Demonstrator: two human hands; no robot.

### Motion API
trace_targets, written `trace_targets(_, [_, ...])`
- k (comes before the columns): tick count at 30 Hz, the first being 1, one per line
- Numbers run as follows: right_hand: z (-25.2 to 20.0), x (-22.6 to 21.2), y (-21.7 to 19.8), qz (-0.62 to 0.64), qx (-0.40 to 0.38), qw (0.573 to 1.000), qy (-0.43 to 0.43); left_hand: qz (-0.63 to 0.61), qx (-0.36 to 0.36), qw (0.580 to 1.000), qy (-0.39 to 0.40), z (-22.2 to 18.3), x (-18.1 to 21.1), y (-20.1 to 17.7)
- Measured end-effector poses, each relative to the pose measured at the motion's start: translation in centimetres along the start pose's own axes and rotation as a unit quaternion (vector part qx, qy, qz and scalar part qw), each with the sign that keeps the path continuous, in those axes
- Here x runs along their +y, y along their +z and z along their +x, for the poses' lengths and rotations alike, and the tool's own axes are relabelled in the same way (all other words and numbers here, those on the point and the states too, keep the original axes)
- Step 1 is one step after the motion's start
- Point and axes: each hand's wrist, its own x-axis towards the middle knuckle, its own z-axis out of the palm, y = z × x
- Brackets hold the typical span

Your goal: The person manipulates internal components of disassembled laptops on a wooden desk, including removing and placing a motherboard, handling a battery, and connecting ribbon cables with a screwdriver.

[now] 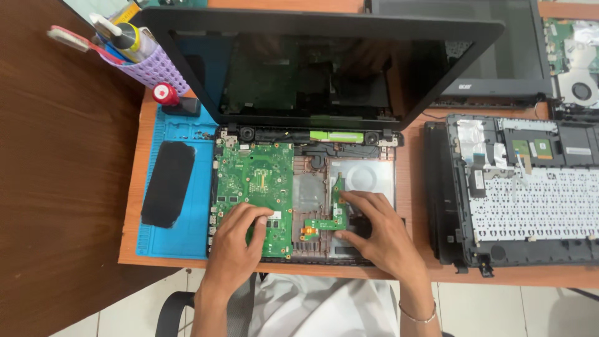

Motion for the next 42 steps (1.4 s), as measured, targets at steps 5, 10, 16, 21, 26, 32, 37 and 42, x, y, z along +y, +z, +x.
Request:
trace_targets(5, [-0.5,0.5,0.3,0.024,0.020,1.000,0.003,-0.003,0.019,0.999,0.031,-0.1,-0.7,0.4])
trace_targets(10, [-1.6,0.7,1.2,0.042,0.036,0.998,-0.040,-0.011,0.034,0.998,0.048,-0.2,-1.2,0.6])
trace_targets(16, [-1.8,0.5,2.2,0.015,0.044,0.995,-0.083,-0.015,0.050,0.997,0.054,-0.3,-1.4,0.9])
trace_targets(21, [-1.7,0.4,2.4,0.001,0.049,0.995,-0.083,-0.020,0.059,0.997,0.056,-0.2,-1.3,1.1])
trace_targets(26, [-1.9,0.4,2.5,0.009,0.053,0.995,-0.084,-0.020,0.069,0.995,0.064,-0.2,-1.2,1.1])
trace_targets(32, [-2.0,0.4,2.7,-0.008,0.052,0.995,-0.086,-0.024,0.068,0.995,0.064,-0.2,-1.2,1.1])
trace_targets(37, [-2.1,0.6,2.8,-0.001,0.052,0.995,-0.083,-0.029,0.066,0.995,0.066,-0.2,-1.3,1.1])
trace_targets(42, [-2.1,0.7,3.1,-0.006,0.057,0.994,-0.088,-0.026,0.062,0.996,0.064,-0.2,-1.4,1.1])
